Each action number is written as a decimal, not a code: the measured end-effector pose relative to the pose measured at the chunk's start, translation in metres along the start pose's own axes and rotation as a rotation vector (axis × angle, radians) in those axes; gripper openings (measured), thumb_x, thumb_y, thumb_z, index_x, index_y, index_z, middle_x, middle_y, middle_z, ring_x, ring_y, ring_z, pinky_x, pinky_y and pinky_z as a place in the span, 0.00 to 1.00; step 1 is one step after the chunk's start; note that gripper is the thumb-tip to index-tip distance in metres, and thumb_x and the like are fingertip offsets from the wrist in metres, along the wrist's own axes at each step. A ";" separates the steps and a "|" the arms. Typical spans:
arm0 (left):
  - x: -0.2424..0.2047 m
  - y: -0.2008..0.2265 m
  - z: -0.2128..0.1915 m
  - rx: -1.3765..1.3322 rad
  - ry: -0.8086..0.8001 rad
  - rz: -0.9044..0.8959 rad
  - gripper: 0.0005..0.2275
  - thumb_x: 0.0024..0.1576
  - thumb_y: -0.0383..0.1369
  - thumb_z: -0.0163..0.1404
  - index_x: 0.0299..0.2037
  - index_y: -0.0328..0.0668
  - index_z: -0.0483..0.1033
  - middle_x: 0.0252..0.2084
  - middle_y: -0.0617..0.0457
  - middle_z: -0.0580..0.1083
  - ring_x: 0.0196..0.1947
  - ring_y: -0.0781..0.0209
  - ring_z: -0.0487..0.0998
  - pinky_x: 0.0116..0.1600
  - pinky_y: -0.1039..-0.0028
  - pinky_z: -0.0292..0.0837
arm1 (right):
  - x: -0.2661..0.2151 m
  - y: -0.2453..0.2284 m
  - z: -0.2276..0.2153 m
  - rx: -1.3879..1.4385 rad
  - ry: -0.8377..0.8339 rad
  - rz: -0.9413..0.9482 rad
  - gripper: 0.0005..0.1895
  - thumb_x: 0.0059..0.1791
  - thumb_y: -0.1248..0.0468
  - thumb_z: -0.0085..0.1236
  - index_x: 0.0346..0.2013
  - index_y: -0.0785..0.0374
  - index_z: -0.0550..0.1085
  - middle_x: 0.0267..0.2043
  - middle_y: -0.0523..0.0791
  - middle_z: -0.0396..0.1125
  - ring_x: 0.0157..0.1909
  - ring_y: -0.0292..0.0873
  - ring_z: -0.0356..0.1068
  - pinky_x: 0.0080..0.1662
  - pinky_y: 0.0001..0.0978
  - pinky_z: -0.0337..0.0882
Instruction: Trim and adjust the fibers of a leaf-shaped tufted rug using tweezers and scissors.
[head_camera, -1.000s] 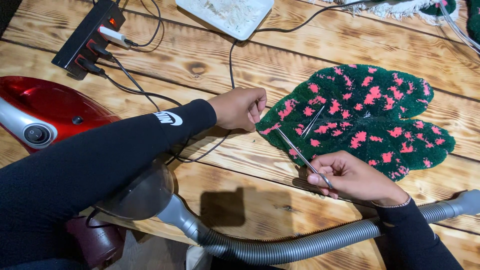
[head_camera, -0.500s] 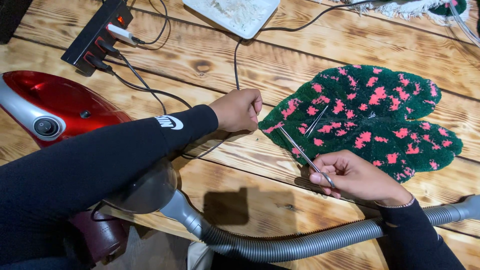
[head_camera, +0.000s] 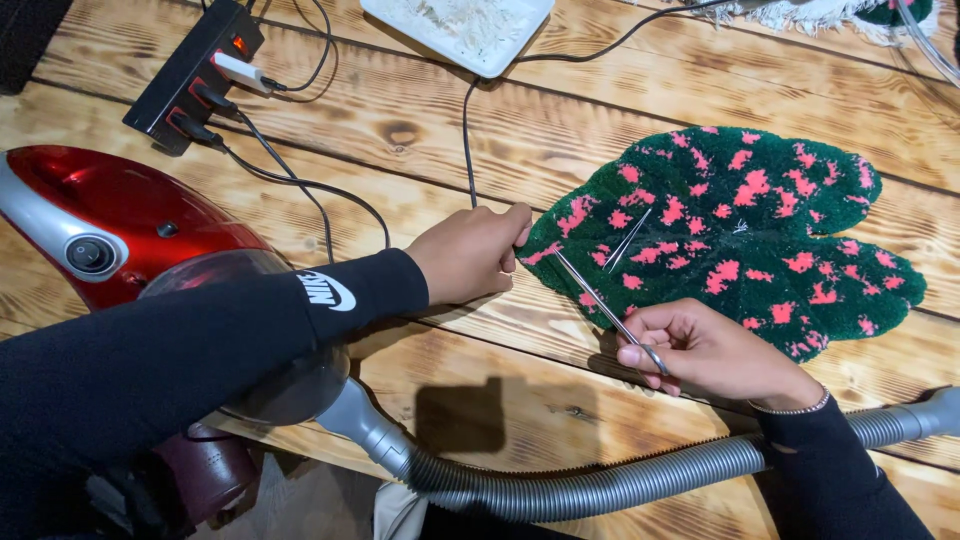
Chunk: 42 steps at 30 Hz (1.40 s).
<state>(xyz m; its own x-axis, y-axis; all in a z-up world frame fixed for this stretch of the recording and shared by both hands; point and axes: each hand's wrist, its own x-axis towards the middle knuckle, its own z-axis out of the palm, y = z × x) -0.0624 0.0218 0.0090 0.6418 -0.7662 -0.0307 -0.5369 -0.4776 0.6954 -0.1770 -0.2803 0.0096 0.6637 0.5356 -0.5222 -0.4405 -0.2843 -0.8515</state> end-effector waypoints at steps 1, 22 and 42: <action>0.000 0.003 0.000 0.013 0.010 0.006 0.17 0.46 0.25 0.58 0.41 0.38 0.63 0.27 0.49 0.77 0.31 0.46 0.80 0.35 0.59 0.72 | 0.000 0.000 0.000 0.008 -0.003 0.004 0.14 0.51 0.59 0.58 0.25 0.65 0.72 0.18 0.38 0.63 0.20 0.29 0.58 0.24 0.25 0.60; 0.139 0.008 0.003 -0.387 -0.019 0.145 0.17 0.53 0.27 0.60 0.44 0.39 0.62 0.34 0.51 0.81 0.34 0.68 0.82 0.39 0.76 0.77 | -0.010 -0.011 0.006 -0.085 -0.115 -0.006 0.18 0.51 0.60 0.63 0.22 0.65 0.70 0.17 0.35 0.58 0.19 0.28 0.57 0.24 0.26 0.57; 0.164 0.023 0.012 -0.419 0.055 0.098 0.12 0.52 0.35 0.65 0.35 0.39 0.75 0.28 0.58 0.76 0.28 0.73 0.74 0.34 0.79 0.72 | -0.012 -0.010 0.003 -0.027 -0.119 -0.037 0.17 0.52 0.60 0.62 0.24 0.65 0.70 0.18 0.35 0.60 0.20 0.28 0.59 0.25 0.24 0.59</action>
<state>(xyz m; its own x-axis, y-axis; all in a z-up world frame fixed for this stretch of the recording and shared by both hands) 0.0243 -0.1200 0.0112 0.6334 -0.7697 0.0802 -0.3353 -0.1796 0.9248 -0.1823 -0.2818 0.0249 0.6023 0.6360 -0.4825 -0.3996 -0.2830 -0.8719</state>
